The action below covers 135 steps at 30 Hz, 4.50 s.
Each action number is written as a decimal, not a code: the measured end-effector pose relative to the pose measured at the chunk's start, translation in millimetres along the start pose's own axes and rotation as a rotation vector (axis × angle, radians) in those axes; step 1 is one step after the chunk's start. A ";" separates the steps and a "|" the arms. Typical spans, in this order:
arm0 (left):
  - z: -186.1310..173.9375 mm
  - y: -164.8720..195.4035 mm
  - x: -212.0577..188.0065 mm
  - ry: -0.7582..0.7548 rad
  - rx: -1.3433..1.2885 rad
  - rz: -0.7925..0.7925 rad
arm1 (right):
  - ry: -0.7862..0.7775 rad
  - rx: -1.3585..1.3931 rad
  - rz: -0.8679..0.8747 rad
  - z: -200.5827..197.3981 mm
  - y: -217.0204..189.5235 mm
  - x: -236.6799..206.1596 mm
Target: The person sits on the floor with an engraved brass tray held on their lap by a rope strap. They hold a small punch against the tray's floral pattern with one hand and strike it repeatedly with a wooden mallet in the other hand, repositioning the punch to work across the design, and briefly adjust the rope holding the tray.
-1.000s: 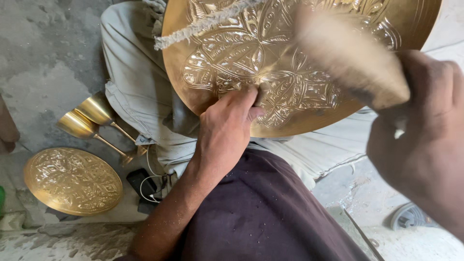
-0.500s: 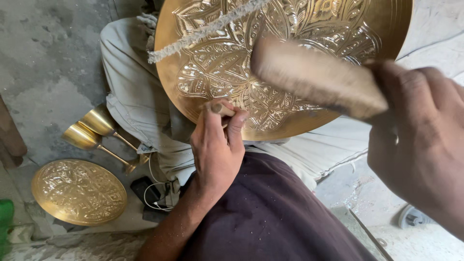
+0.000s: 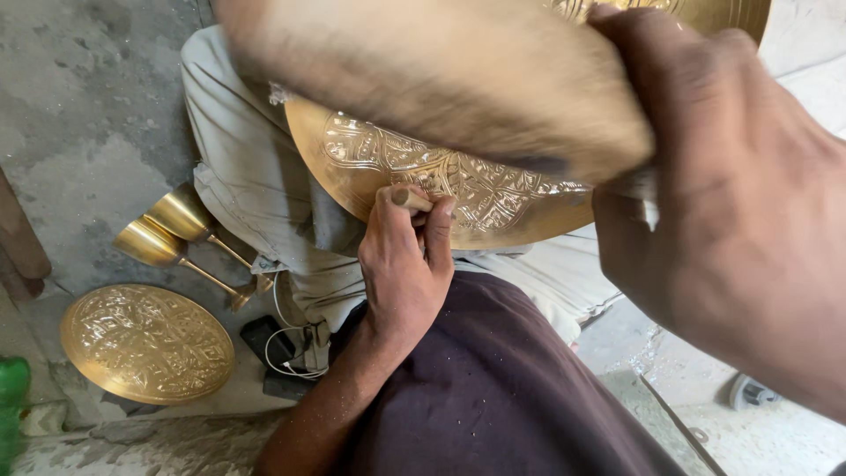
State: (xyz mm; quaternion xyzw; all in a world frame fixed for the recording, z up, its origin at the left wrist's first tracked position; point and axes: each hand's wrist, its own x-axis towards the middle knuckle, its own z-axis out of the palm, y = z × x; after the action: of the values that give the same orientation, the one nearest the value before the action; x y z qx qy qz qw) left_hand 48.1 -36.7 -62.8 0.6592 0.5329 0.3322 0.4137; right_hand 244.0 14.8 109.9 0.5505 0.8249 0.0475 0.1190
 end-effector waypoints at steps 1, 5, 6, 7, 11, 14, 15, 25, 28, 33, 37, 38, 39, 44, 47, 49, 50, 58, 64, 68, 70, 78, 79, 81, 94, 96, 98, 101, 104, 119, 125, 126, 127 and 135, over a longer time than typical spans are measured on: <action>0.7 -0.1 -0.3 0.007 -0.012 -0.002 | -0.008 -0.033 -0.021 0.1 -0.6 1.7; 2.1 -1.1 1.2 0.014 0.058 0.042 | 0.014 0.060 -0.053 7.5 2.8 4.0; 1.3 -1.7 2.4 0.001 0.061 0.024 | 0.003 0.074 -0.053 10.2 3.8 3.4; 0.5 -2.1 3.5 -0.014 0.064 0.009 | -0.043 0.045 -0.042 12.4 4.2 1.9; -0.9 -0.9 8.6 -0.047 0.047 0.055 | 0.002 0.102 0.004 18.7 10.1 -6.5; -2.7 -1.1 14.1 -0.100 0.015 0.031 | -0.054 0.130 0.044 24.3 13.3 -14.3; -1.9 -0.7 16.2 -0.110 0.012 0.044 | -0.085 0.130 0.062 26.2 15.0 -17.2; -0.7 6.3 40.2 -0.346 0.087 0.110 | -0.060 0.364 0.363 51.6 10.6 -67.8; -1.6 6.6 48.9 -0.482 0.047 0.116 | -0.298 0.291 0.450 62.7 0.5 -87.2; -1.5 2.6 63.7 -0.701 0.092 0.228 | -0.240 0.436 0.641 75.4 -23.3 -121.6; 9.7 -0.7 72.0 -0.864 0.195 0.369 | -0.345 0.514 0.881 84.7 -54.7 -136.1; 14.0 -1.1 72.7 -0.932 0.234 0.359 | -0.233 0.613 0.968 86.9 -62.1 -139.1; 17.9 -1.2 72.0 -1.002 0.272 0.344 | -0.259 0.539 0.892 89.2 -68.9 -142.2; 12.2 -12.8 72.3 -0.897 0.175 0.330 | -0.251 0.593 0.839 103.7 -72.8 -160.1; 1.0 -19.2 71.2 -0.728 0.051 0.260 | -0.346 0.715 1.153 113.9 -58.5 -164.2; -7.8 -20.5 66.8 -0.663 -0.127 0.265 | -0.224 0.632 1.038 114.4 -50.7 -165.3; -8.7 -20.6 65.8 -0.664 -0.086 0.273 | -0.163 0.590 0.980 113.0 -46.7 -165.6; -5.2 -18.3 64.3 -0.723 0.143 0.252 | -0.059 0.734 0.757 109.2 -31.7 -140.5; -1.9 -16.3 53.0 -0.525 0.048 0.232 | -0.072 0.467 0.492 79.8 -12.2 -95.9; -7.8 -9.9 34.6 -0.352 0.099 0.092 | 0.010 0.706 0.366 70.1 -3.9 -61.6; -8.5 -6.0 27.3 -0.219 0.089 0.112 | -0.022 0.446 0.282 62.5 -2.5 -49.6; -3.9 -2.3 7.9 -0.048 0.044 -0.024 | -0.034 0.102 0.016 29.2 -3.6 -15.6; -3.1 -4.3 7.5 -0.038 0.066 -0.031 | -0.032 0.088 -0.001 27.2 -4.0 -12.1; -1.4 -7.6 5.9 0.041 0.162 0.083 | -0.022 0.108 -0.004 26.0 -5.2 -5.3; -0.6 -12.4 5.9 0.021 0.166 0.106 | 0.035 0.262 0.040 22.2 2.3 -7.7; 0.3 -10.5 8.3 -0.016 0.077 0.086 | 0.056 0.250 0.083 29.7 4.0 -24.5; -2.0 -7.6 11.1 -0.031 0.027 0.098 | 0.044 0.276 0.139 36.6 6.6 -52.6; -12.6 -0.5 14.8 -0.004 -0.007 0.149 | -0.045 0.403 0.438 61.0 9.4 -99.2; -37.5 5.3 18.4 0.063 -0.040 0.120 | -0.134 0.626 1.082 89.6 5.6 -132.9; -99.3 -20.5 -11.5 0.125 -0.206 -0.008 | 0.131 0.723 1.613 147.3 -99.5 -240.8; -112.5 -35.9 -30.7 0.106 -0.142 0.014 | -0.917 0.742 1.414 189.2 -157.2 -288.1; -115.0 -36.2 -32.5 0.096 -0.146 0.047 | -0.909 0.781 1.386 189.8 -170.7 -286.7; -116.2 -35.4 -34.9 0.090 -0.136 0.064 | -0.904 0.821 1.353 190.1 -186.7 -284.6; -122.8 -22.3 -37.8 0.096 -0.098 0.098 | -1.017 0.683 1.239 168.4 -188.9 -265.9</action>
State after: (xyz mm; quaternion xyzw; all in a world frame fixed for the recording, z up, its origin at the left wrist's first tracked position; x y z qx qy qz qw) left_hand -77.4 -48.2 -29.1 0.6469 0.5023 0.4089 0.4026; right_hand 213.5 -312.1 -54.2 0.8603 0.1926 -0.3979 0.2540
